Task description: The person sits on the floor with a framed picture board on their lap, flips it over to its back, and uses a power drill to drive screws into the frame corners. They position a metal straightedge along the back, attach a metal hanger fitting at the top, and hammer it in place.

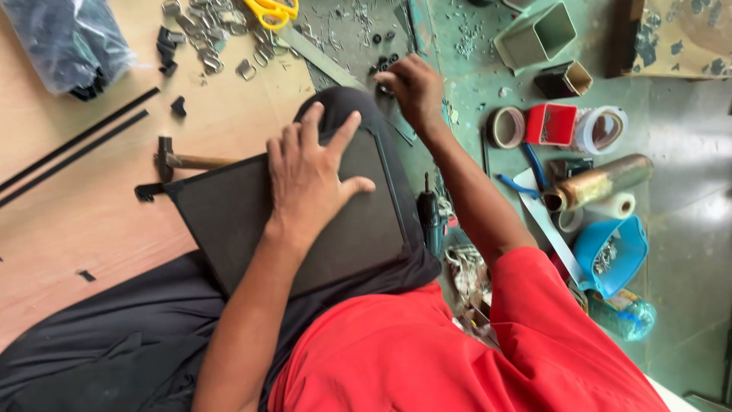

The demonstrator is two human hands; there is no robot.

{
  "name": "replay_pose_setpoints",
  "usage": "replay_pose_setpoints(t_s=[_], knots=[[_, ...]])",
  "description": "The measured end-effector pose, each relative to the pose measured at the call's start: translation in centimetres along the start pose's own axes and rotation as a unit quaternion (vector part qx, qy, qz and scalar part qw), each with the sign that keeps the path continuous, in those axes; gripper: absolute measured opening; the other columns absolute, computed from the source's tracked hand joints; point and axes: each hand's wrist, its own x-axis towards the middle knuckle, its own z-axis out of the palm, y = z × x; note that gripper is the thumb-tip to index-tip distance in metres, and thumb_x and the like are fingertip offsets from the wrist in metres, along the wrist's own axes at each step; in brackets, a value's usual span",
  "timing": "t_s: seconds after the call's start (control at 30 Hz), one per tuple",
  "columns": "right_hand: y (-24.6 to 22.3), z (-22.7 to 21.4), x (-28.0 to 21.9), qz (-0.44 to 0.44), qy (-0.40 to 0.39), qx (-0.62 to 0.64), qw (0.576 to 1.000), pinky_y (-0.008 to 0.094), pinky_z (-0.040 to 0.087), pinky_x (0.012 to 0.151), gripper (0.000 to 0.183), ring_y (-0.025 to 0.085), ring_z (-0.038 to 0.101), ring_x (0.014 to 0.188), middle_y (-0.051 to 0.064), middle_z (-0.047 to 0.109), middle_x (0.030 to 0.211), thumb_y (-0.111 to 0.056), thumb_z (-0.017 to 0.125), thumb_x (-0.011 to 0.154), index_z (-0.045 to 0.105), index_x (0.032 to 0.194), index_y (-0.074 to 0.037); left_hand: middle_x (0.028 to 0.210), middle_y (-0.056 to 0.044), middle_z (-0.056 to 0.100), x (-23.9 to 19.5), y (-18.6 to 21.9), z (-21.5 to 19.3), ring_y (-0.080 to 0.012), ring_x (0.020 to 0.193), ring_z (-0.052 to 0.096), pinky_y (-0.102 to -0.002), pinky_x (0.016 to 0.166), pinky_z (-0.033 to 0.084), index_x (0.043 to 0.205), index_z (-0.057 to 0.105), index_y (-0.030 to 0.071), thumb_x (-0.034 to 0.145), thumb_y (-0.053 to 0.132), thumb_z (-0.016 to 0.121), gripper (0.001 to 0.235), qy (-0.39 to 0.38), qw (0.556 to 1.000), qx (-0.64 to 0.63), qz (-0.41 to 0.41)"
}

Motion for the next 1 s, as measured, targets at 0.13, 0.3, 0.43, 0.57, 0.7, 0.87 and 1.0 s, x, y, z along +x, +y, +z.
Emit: replay_pose_setpoints(t_s=[0.13, 0.3, 0.43, 0.57, 0.7, 0.87, 1.0], knots=[[-1.8, -2.8, -1.3, 0.145, 0.003, 0.173, 0.974, 0.033, 0.051, 0.068, 0.020, 0.019, 0.062, 0.073, 0.004, 0.069, 0.084, -0.018, 0.085, 0.096, 0.074, 0.089, -0.002, 0.142, -0.015, 0.050, -1.2, -0.6, 0.0, -0.0351, 0.118, 0.048, -0.052, 0.097, 0.037, 0.147, 0.056, 0.029, 0.063, 0.059, 0.087, 0.095, -0.011, 0.999, -0.001, -0.034], [-9.9, -9.3, -2.9, 0.175, -0.080, 0.380, 0.905, 0.026, 0.059, 0.084, 0.024, 0.009, 0.070, 0.086, 0.005, 0.065, 0.095, -0.007, 0.059, 0.110, 0.068, 0.132, -0.001, 0.143, -0.015, 0.049, -2.5, -0.5, 0.5, -0.0349, 0.122, 0.046, -0.052, 0.101, 0.035, 0.146, 0.058, 0.027, 0.063, 0.054, 0.091, 0.094, 0.009, 0.999, -0.033, -0.022], [-13.6, -9.8, -2.6, 0.164, -0.202, 0.299, 0.918, 0.025, 0.057, 0.075, 0.029, 0.008, 0.070, 0.079, 0.007, 0.068, 0.093, -0.003, 0.066, 0.102, 0.068, 0.131, 0.000, 0.144, -0.015, 0.048, -2.2, -0.8, 1.1, -0.0355, 0.125, 0.044, -0.053, 0.102, 0.034, 0.145, 0.058, 0.024, 0.062, 0.052, 0.092, 0.094, 0.013, 0.999, -0.045, -0.017], [-13.9, -9.1, -1.4, 0.177, -0.233, 0.247, 0.924, 0.025, 0.052, 0.067, 0.016, 0.008, 0.064, 0.073, 0.002, 0.066, 0.086, -0.009, 0.079, 0.096, 0.073, 0.110, -0.006, 0.145, -0.016, 0.047, -2.3, -1.1, 1.3, -0.0356, 0.127, 0.043, -0.053, 0.103, 0.033, 0.145, 0.058, 0.022, 0.062, 0.051, 0.093, 0.094, 0.022, 0.998, -0.062, -0.013], [-12.9, -8.2, -1.6, 0.080, -0.175, 0.240, 0.951, 0.028, 0.045, 0.068, 0.015, 0.012, 0.054, 0.080, 0.003, 0.059, 0.091, -0.009, 0.086, 0.089, 0.079, 0.103, -0.008, 0.143, -0.014, 0.049, -2.2, -1.2, 1.5, -0.0333, 0.126, 0.045, -0.052, 0.104, 0.033, 0.142, 0.061, 0.021, 0.067, 0.047, 0.092, 0.086, 0.041, 0.996, -0.077, -0.025], [-12.0, -7.6, -1.9, 0.160, -0.183, 0.310, 0.919, 0.024, 0.047, 0.069, 0.013, 0.006, 0.057, 0.079, -0.002, 0.060, 0.095, -0.011, 0.082, 0.094, 0.074, 0.104, -0.008, 0.138, -0.009, 0.056, -1.8, -1.0, 2.4, -0.0294, 0.124, 0.048, -0.048, 0.104, 0.035, 0.133, 0.070, 0.023, 0.077, 0.040, 0.089, 0.063, 0.081, 0.992, -0.081, -0.051], [-11.8, -6.4, -2.0, 0.213, -0.150, 0.328, 0.908, 0.022, 0.045, 0.064, 0.022, 0.003, 0.054, 0.074, -0.004, 0.063, 0.090, -0.011, 0.082, 0.098, 0.061, 0.099, -0.006, 0.128, -0.003, 0.062, -1.3, -0.7, 2.8, -0.0266, 0.118, 0.052, -0.047, 0.101, 0.036, 0.123, 0.077, 0.024, 0.082, 0.035, 0.089, 0.045, 0.114, 0.987, -0.079, -0.082]])
